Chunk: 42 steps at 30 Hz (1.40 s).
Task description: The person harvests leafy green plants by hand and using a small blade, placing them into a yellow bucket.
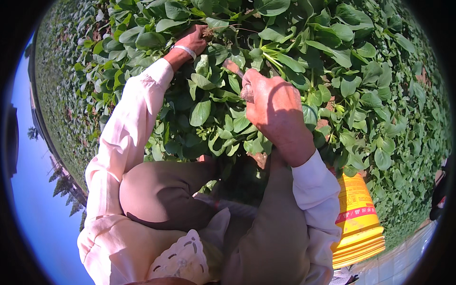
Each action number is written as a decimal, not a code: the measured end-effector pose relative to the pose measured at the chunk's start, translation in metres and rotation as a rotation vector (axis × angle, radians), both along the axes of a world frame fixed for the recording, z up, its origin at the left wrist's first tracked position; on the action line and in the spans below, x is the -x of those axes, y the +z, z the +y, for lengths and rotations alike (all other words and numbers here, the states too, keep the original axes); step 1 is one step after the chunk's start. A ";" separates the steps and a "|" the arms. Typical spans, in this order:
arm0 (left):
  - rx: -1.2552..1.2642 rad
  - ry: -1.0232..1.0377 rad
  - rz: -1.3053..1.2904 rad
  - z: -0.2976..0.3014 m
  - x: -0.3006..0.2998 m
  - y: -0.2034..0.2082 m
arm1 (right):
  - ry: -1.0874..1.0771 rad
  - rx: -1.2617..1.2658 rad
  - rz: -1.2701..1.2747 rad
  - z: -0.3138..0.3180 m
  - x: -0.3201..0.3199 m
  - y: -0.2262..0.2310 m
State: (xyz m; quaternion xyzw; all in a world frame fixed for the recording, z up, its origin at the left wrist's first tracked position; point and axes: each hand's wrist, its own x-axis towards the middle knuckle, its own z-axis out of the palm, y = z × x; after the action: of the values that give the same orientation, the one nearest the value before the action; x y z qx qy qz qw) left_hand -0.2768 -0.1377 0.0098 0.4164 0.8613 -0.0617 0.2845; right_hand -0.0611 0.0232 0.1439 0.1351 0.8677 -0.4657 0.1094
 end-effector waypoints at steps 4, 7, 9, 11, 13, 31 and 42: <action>-0.167 0.198 -0.035 0.012 -0.005 -0.009 | -0.021 -0.026 0.045 0.000 -0.003 -0.003; -0.121 0.113 -0.085 0.024 -0.017 -0.014 | -0.035 -0.041 0.081 -0.002 -0.003 -0.004; 0.042 0.121 -0.138 0.033 -0.021 -0.008 | -0.034 -0.019 0.040 -0.002 -0.002 -0.002; -0.121 0.123 -0.215 0.024 -0.018 -0.023 | -0.017 -0.024 0.023 -0.004 0.001 0.000; -0.122 0.157 -0.279 0.025 -0.013 -0.018 | 0.004 -0.058 0.023 -0.004 0.001 -0.001; -0.042 -0.340 0.330 -0.045 -0.022 0.069 | -0.368 0.097 0.267 -0.012 0.087 -0.059; -0.011 -0.166 0.216 0.022 0.032 0.031 | -0.524 0.154 0.185 -0.004 0.077 -0.066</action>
State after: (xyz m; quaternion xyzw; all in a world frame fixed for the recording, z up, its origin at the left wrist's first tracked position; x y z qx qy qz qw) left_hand -0.3085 -0.1160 0.0408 0.4787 0.8499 -0.1247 0.1817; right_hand -0.1380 0.0190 0.0781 0.3029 0.7717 -0.5528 -0.0843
